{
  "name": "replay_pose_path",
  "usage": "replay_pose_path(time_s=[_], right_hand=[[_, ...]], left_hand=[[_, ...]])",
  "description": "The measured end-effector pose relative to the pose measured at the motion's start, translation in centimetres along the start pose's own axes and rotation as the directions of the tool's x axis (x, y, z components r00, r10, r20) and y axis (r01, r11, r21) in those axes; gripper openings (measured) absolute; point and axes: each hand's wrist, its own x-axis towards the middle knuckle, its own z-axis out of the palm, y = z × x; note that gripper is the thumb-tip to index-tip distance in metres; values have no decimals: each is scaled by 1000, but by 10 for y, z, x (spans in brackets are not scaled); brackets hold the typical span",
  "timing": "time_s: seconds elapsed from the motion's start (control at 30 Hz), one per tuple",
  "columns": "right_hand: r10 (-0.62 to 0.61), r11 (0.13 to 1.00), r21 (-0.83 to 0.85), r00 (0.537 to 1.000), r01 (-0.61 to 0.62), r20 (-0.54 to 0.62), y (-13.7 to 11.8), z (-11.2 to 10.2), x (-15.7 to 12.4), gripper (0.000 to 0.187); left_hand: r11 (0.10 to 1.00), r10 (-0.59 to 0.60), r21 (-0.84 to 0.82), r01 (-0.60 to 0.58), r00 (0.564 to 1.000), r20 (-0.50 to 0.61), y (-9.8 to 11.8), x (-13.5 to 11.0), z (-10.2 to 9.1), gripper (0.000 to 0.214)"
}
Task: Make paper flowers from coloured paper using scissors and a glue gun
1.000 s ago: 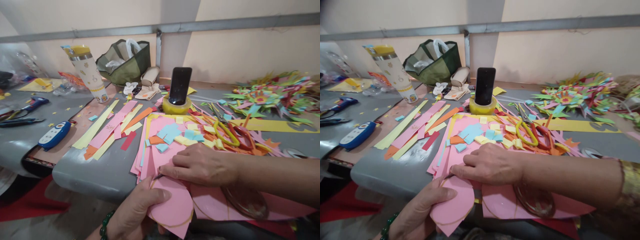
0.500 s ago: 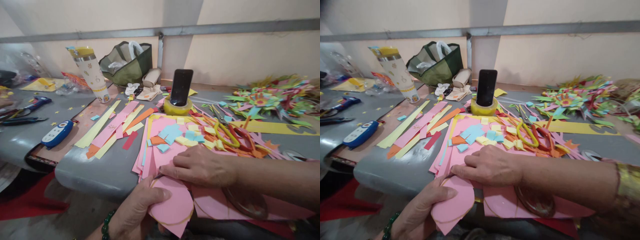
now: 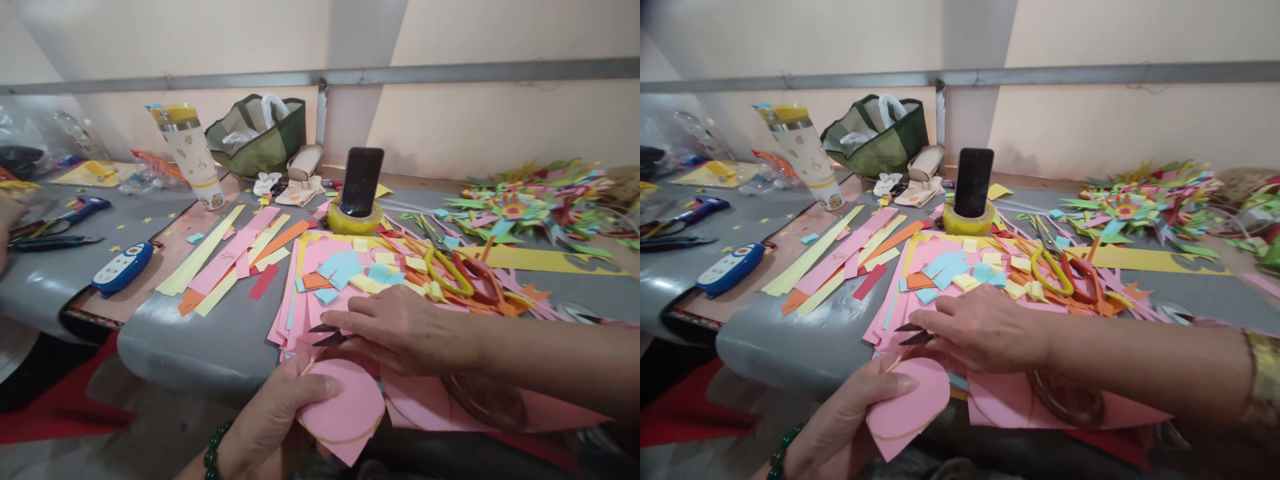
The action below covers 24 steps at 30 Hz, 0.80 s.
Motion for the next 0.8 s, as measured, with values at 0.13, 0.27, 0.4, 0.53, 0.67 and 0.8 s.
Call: replay_pose_path(time_s=[0.13,0.27,0.4,0.53,0.67,0.8], right_hand=[[-71,997,-17,995,73,66,0,-7,-4,35],[-84,992,-83,993,91,83,-6,-8,-5,32],[-108,989,-88,991,115,85,-11,-4,-3,35],[-150,983,-101,987,156,59,-12,1,-3,32],[131,990,54,991,-129,-29,-13,-4,-3,29],[551,618,582,819,-528,158,-29,-26,-2,34]], left_hand=[[997,20,-71,-16,999,43,2,-2,0,28],[996,6,-86,-2,999,37,1,-7,-1,31],[995,11,-100,-7,999,40,0,-7,1,32],[997,27,-77,-24,999,39,1,-5,3,31],[1000,12,-21,-12,1000,16,-1,-10,0,41],[941,88,336,-46,990,-109,-1,-27,-5,65]])
